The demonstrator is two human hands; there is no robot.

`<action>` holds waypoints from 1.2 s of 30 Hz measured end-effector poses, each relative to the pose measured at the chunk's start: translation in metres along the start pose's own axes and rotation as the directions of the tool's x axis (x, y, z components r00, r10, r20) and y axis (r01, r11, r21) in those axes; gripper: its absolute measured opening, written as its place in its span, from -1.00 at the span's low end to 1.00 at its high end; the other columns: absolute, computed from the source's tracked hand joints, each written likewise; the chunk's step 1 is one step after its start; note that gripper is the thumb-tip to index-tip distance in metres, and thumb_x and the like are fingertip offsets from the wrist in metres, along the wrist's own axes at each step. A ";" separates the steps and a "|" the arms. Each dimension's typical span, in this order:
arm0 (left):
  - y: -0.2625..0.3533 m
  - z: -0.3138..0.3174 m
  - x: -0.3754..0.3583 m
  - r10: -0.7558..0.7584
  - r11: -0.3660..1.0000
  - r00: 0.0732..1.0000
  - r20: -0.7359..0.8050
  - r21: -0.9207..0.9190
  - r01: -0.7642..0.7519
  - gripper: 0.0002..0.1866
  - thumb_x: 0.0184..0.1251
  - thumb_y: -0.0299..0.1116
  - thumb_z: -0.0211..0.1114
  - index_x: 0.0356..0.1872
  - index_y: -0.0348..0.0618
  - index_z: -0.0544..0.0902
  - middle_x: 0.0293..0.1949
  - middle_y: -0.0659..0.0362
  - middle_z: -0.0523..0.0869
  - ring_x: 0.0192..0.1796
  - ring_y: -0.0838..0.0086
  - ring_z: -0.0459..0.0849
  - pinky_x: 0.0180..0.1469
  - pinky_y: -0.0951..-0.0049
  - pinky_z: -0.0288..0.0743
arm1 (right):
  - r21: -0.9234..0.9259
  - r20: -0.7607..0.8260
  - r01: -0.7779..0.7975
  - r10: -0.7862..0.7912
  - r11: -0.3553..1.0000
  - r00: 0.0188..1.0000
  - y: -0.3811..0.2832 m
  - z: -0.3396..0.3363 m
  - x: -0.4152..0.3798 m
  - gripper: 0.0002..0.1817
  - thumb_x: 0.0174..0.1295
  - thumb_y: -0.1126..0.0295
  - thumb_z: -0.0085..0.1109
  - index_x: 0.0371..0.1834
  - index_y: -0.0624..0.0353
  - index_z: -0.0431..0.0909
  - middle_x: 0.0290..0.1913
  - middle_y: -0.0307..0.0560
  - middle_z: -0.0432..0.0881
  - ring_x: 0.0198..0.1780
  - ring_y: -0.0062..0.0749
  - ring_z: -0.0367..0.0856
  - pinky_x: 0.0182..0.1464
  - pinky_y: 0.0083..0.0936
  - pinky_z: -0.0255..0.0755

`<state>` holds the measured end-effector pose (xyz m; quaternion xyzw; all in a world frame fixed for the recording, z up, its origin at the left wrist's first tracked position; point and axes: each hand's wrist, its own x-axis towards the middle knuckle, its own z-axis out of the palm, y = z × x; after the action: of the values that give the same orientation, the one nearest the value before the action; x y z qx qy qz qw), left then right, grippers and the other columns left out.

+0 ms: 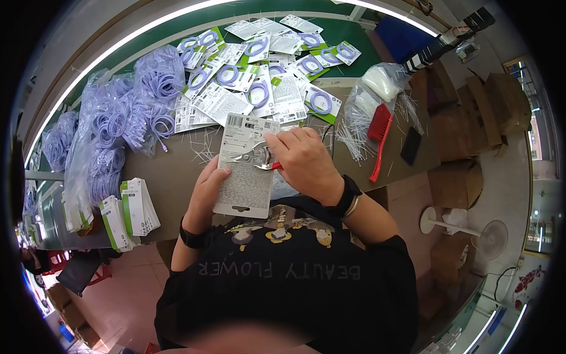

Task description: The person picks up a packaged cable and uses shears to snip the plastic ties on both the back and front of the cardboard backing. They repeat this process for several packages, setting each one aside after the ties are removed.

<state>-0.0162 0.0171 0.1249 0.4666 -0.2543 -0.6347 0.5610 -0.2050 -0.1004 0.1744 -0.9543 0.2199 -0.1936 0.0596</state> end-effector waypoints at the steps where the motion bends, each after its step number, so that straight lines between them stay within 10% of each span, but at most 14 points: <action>1: -0.001 0.000 0.000 0.008 1.000 1.000 0.007 0.000 -0.008 -0.56 0.36 -0.42 -0.03 0.23 -0.37 0.33 0.05 0.07 0.56 0.02 0.50 0.54 0.08 0.52 0.39 | -0.010 0.002 0.005 -0.005 1.000 1.000 0.000 0.000 0.000 -0.46 -0.14 0.50 0.26 0.05 0.23 0.50 -0.21 -0.09 0.57 -0.14 -0.23 0.53 0.00 -0.32 0.34; 10: -0.001 -0.001 -0.007 0.018 1.000 1.000 0.009 0.010 -0.018 -0.58 0.38 -0.42 -0.04 0.22 -0.38 0.33 0.07 0.06 0.55 0.05 0.48 0.53 0.11 0.51 0.38 | -0.129 0.064 0.027 -0.019 0.991 0.998 -0.007 0.007 -0.006 -0.47 -0.13 0.50 0.25 0.04 0.26 0.50 -0.18 -0.05 0.57 -0.17 -0.23 0.55 -0.02 -0.36 0.38; 14: -0.005 -0.002 -0.010 0.042 0.999 0.999 -0.014 0.004 -0.042 -0.58 0.34 -0.50 0.01 0.22 -0.34 0.34 0.09 0.08 0.54 0.10 0.49 0.51 0.16 0.48 0.36 | 0.197 0.146 -0.145 0.118 0.970 0.982 -0.001 0.004 -0.016 -0.56 0.06 0.51 0.20 0.08 0.29 0.47 -0.14 -0.05 0.60 -0.12 -0.24 0.59 0.01 -0.36 0.43; 17: -0.012 -0.017 -0.011 0.323 0.939 0.940 0.114 0.082 -0.333 -0.55 0.28 -0.61 0.05 0.22 -0.29 0.36 0.17 0.06 0.48 0.21 0.43 0.45 0.23 0.39 0.32 | 0.901 0.339 -0.429 0.507 0.067 0.792 0.011 0.005 -0.029 -0.61 0.23 0.47 0.15 0.12 0.32 0.42 -0.06 -0.07 0.60 -0.04 -0.30 0.61 0.02 -0.38 0.48; 18: -0.006 -0.017 -0.013 0.324 0.939 0.938 0.121 0.078 -0.334 -0.55 0.28 -0.61 0.05 0.22 -0.29 0.36 0.17 0.06 0.48 0.21 0.43 0.45 0.23 0.39 0.32 | 0.900 0.336 -0.429 0.512 0.072 0.791 0.012 0.008 -0.032 -0.61 0.23 0.47 0.15 0.12 0.32 0.42 -0.06 -0.07 0.60 -0.04 -0.30 0.61 0.02 -0.38 0.48; 21: 0.020 -0.005 -0.013 0.703 0.030 0.559 0.439 0.767 -0.640 -0.54 0.27 -0.67 0.06 0.22 -0.23 0.39 0.26 0.03 0.41 0.31 0.36 0.37 0.29 0.32 0.28 | 0.605 0.689 -0.444 0.155 -0.661 0.708 0.015 0.016 -0.039 -0.57 0.27 0.41 0.16 0.17 0.32 0.35 -0.01 -0.09 0.58 0.00 -0.38 0.59 0.05 -0.42 0.48; 26: -0.001 0.001 -0.005 0.822 0.240 0.555 0.129 0.805 -0.543 -0.60 0.39 -0.54 0.04 0.24 -0.25 0.34 0.31 -0.02 0.34 0.37 0.30 0.29 0.34 0.26 0.23 | 0.764 0.621 -0.534 0.187 -0.363 0.761 -0.007 0.016 -0.026 -0.50 0.21 0.44 0.21 0.20 0.31 0.32 0.05 -0.03 0.55 0.00 -0.41 0.59 0.04 -0.47 0.49; 28: -0.004 0.002 -0.006 0.440 0.892 0.892 -0.101 -0.067 -0.447 -0.60 0.44 -0.45 0.02 0.26 -0.27 0.28 0.26 -0.02 0.38 0.31 0.33 0.37 0.30 0.28 0.31 | 0.825 0.550 -0.459 0.282 -0.329 0.786 -0.014 0.017 -0.019 -0.53 0.19 0.45 0.23 0.16 0.27 0.35 -0.06 -0.07 0.59 -0.09 -0.46 0.60 -0.05 -0.53 0.49; 29: -0.006 0.001 -0.007 0.184 0.817 0.983 -0.004 -0.555 -0.155 -0.59 0.47 -0.40 0.00 0.26 -0.28 0.25 0.24 -0.02 0.41 0.28 0.35 0.41 0.28 0.29 0.34 | 0.853 0.513 -0.425 0.329 -0.304 0.793 -0.016 0.017 -0.017 -0.55 0.18 0.46 0.24 0.14 0.25 0.37 -0.12 -0.10 0.61 -0.13 -0.48 0.60 -0.10 -0.56 0.50; 34: -0.016 -0.006 -0.010 0.203 0.950 0.979 -0.016 -0.241 -0.201 -0.59 0.50 -0.32 -0.04 0.25 -0.31 0.22 0.14 0.01 0.48 0.16 0.41 0.52 0.16 0.38 0.46 | 0.811 0.542 -0.581 0.458 -0.066 0.705 -0.018 0.013 -0.010 -0.57 0.15 0.47 0.27 0.10 0.29 0.42 -0.08 -0.07 0.60 -0.04 -0.43 0.60 -0.03 -0.50 0.50; 36: -0.013 -0.012 -0.009 0.276 0.936 0.952 -0.131 -0.189 -0.297 -0.62 0.50 -0.32 -0.03 0.21 -0.31 0.25 0.07 0.06 0.51 0.07 0.48 0.56 0.07 0.45 0.51 | 0.698 0.275 -0.424 0.331 0.577 0.903 -0.018 -0.008 -0.008 -0.57 0.07 0.47 0.30 0.04 0.26 0.46 -0.16 -0.09 0.61 -0.09 -0.40 0.60 -0.05 -0.48 0.47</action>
<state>-0.0125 0.0314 0.1114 0.3958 -0.2233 -0.5444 0.7051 -0.2072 -0.0813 0.1826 -0.7856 0.3158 -0.1938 0.4955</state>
